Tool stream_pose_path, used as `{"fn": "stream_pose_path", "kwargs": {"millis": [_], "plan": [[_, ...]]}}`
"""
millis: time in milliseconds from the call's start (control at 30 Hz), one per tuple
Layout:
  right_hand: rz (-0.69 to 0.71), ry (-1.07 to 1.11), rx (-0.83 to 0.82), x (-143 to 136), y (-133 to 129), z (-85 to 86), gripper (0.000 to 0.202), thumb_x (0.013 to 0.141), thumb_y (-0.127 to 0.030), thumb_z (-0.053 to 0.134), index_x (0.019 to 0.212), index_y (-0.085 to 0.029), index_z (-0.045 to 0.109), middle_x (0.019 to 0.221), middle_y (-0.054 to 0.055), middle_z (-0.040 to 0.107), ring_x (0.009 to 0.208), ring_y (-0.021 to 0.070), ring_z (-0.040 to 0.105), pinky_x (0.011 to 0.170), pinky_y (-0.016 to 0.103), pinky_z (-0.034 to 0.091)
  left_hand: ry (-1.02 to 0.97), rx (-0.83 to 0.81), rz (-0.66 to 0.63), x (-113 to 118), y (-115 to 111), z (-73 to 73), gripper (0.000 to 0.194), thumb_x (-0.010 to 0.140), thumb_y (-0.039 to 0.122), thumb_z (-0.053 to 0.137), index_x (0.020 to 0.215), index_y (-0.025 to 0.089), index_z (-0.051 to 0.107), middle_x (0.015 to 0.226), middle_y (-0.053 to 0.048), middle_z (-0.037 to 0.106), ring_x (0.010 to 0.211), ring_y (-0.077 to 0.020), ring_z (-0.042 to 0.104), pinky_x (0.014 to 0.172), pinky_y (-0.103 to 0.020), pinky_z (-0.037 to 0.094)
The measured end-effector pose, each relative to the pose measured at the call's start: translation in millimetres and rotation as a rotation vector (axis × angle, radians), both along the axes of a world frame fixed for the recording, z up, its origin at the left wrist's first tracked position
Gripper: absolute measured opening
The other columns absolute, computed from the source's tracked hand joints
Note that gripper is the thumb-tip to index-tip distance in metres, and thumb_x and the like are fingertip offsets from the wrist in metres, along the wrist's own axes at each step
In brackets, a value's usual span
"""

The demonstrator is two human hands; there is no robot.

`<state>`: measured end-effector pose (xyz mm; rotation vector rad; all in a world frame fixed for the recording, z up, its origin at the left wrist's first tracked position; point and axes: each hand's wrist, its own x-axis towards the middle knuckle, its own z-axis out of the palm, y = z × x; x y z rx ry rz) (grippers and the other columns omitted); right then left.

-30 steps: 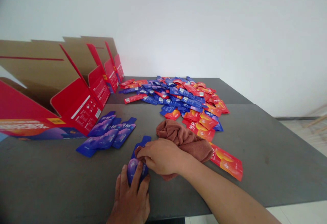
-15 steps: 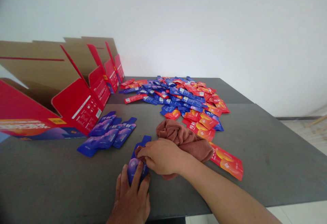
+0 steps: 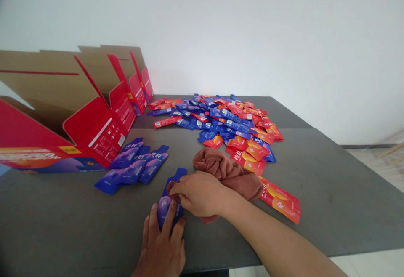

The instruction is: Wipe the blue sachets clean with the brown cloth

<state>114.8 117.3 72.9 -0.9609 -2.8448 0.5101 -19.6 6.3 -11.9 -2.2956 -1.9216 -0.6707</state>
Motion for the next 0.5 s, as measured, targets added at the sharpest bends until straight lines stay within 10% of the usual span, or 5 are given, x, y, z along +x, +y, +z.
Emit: {"fn": "stream_pose_path", "kwargs": {"millis": [500], "plan": [[0.000, -0.021, -0.008, -0.6, -0.5, 1.4, 0.028, 0.087, -0.022, 0.041, 0.105, -0.024, 0.062, 0.094, 0.003, 0.064, 0.083, 0.0162, 0.057, 0.070, 0.028, 0.036, 0.039, 0.033, -0.010, -0.8, -1.0, -6.8, 0.030, 0.069, 0.027, 0.063, 0.099, 0.025, 0.066, 0.129, -0.004, 0.054, 0.123, -0.0430, 0.034, 0.097, -0.058, 0.037]]}}
